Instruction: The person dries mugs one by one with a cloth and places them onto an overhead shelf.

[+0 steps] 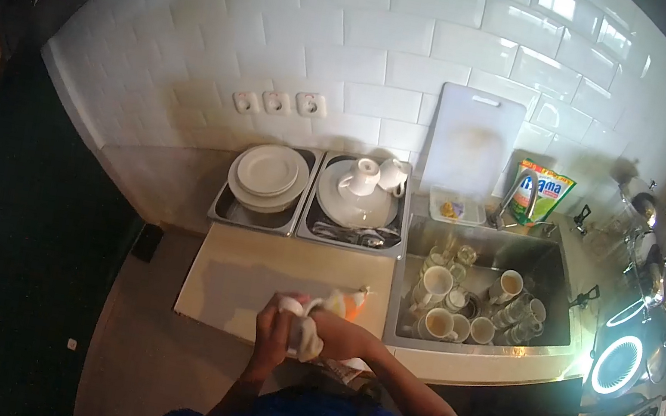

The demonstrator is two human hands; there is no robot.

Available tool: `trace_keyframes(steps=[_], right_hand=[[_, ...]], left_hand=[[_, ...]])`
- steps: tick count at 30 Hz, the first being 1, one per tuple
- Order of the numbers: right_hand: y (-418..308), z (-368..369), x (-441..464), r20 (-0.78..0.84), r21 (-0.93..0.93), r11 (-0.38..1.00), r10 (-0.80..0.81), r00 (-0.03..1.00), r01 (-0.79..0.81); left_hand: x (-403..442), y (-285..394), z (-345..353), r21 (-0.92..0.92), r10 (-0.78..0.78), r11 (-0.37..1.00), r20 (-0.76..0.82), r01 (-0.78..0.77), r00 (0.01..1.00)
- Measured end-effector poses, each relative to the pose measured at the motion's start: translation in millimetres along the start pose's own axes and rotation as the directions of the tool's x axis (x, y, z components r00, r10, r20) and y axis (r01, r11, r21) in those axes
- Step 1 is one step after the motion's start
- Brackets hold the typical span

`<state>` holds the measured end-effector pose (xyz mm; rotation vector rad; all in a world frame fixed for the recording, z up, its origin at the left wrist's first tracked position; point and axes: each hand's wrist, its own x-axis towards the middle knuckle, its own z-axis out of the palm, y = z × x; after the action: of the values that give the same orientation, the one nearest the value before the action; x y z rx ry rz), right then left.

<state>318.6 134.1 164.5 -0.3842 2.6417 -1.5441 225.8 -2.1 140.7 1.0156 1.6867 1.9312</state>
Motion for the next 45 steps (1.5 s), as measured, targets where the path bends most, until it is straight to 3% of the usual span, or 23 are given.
trace_keyframes(steps=[1, 4, 6, 7, 8, 9, 10, 12, 14, 15, 18, 19, 20, 22, 24, 26, 28, 29, 33, 37, 40, 41, 45], right_hand=[[7, 0, -2, -0.021, 0.154, 0.988, -0.004, 1.000, 0.007], [22, 6, -4, 0.073, 0.217, 0.970, 0.095, 0.993, -0.109], [31, 22, -17, 0.034, 0.457, 0.806, 0.406, 0.913, -0.375], [31, 19, -17, 0.113, 0.364, 0.821, 0.431, 0.895, -0.441], [74, 45, -26, -0.131, 0.190, 0.945, 0.292, 0.947, -0.265], [73, 41, -21, -0.032, 0.914, 0.403, 0.146, 0.989, -0.030], [71, 37, -16, 0.068, 0.847, -0.529, -0.004, 0.998, -0.060], [77, 25, -2, -0.159, 0.922, -0.280, 0.356, 0.921, 0.268], [35, -5, 18, -0.431, 0.893, 0.069, 0.416, 0.801, 0.444], [58, -15, 23, -0.495, 0.869, 0.157, 0.297, 0.816, 0.470], [9, -36, 33, -0.642, 0.766, 0.276, 0.368, 0.672, 0.580], [15, -38, 36, -0.570, 0.821, 0.198, 0.335, 0.750, 0.536], [30, -38, 44, -0.651, 0.742, 0.373, 0.202, 0.732, 0.557], [64, -41, 56, -0.583, 0.584, 0.791, 0.249, 0.774, 0.185], [123, -26, 59, -0.590, 0.175, 0.984, 0.085, 0.803, 0.025], [110, -29, 50, -0.552, -0.057, 0.996, 0.031, 0.833, -0.075], [66, -39, 29, -0.518, -0.064, 0.989, 0.083, 0.851, -0.136], [52, -46, 29, -0.454, 0.120, 0.989, 0.130, 0.881, -0.084], [-66, -40, 6, -0.475, 0.304, 0.950, 0.086, 0.876, 0.072], [-125, -8, 19, -0.859, 0.271, 0.848, -0.001, 0.512, 0.455], [-92, -19, 21, -0.827, -0.254, 0.953, -0.302, 0.474, 0.163], [-102, -26, 17, -0.830, -0.406, 0.909, -0.409, 0.380, 0.091], [-98, -50, -7, -0.863, -0.332, 0.911, -0.398, 0.312, 0.243]], left_hand=[[1, 8, 3, 0.111, 0.139, 0.984, 0.020, -0.140, 0.990], [-12, -8, 5, 0.032, -0.032, 0.999, 0.017, 0.031, 0.999], [-22, -50, -1, -0.084, -0.181, 0.980, -0.025, 0.179, 0.983], [-24, -64, -4, -0.114, -0.222, 0.970, -0.043, 0.216, 0.974], [-20, -66, -4, -0.267, -0.248, 0.938, -0.068, 0.222, 0.966], [-16, -70, -4, -0.418, -0.274, 0.882, -0.081, 0.217, 0.958], [-12, -69, -5, -0.515, -0.292, 0.832, -0.094, 0.205, 0.952], [1, -63, -6, -0.562, -0.329, 0.802, -0.135, 0.201, 0.934], [12, -59, -8, -0.573, -0.361, 0.795, -0.179, 0.201, 0.915], [18, -56, -9, -0.562, -0.370, 0.802, -0.200, 0.203, 0.907], [24, -46, -16, -0.532, -0.391, 0.822, -0.266, 0.204, 0.881], [27, -41, -17, -0.518, -0.386, 0.832, -0.280, 0.200, 0.879], [27, -37, -19, -0.502, -0.381, 0.842, -0.296, 0.197, 0.876], [29, -28, -21, -0.461, -0.359, 0.868, -0.326, 0.184, 0.875], [31, -21, -24, -0.418, -0.327, 0.894, -0.357, 0.164, 0.875], [33, -12, -26, -0.355, -0.269, 0.926, -0.386, 0.127, 0.883], [36, -2, -24, -0.282, -0.194, 0.956, -0.410, 0.078, 0.891], [37, 3, -24, -0.238, -0.148, 0.970, -0.422, 0.048, 0.894], [47, 31, -14, -0.038, 0.121, 0.988, -0.438, -0.152, 0.891], [60, 64, 10, 0.099, 0.436, 0.898, -0.345, -0.430, 0.831], [64, 88, 29, 0.102, 0.598, 0.800, -0.221, -0.591, 0.771], [64, 94, 34, 0.095, 0.635, 0.772, -0.163, -0.629, 0.755], [69, 112, 44, -0.127, 0.654, 0.753, 0.051, -0.645, 0.754]])
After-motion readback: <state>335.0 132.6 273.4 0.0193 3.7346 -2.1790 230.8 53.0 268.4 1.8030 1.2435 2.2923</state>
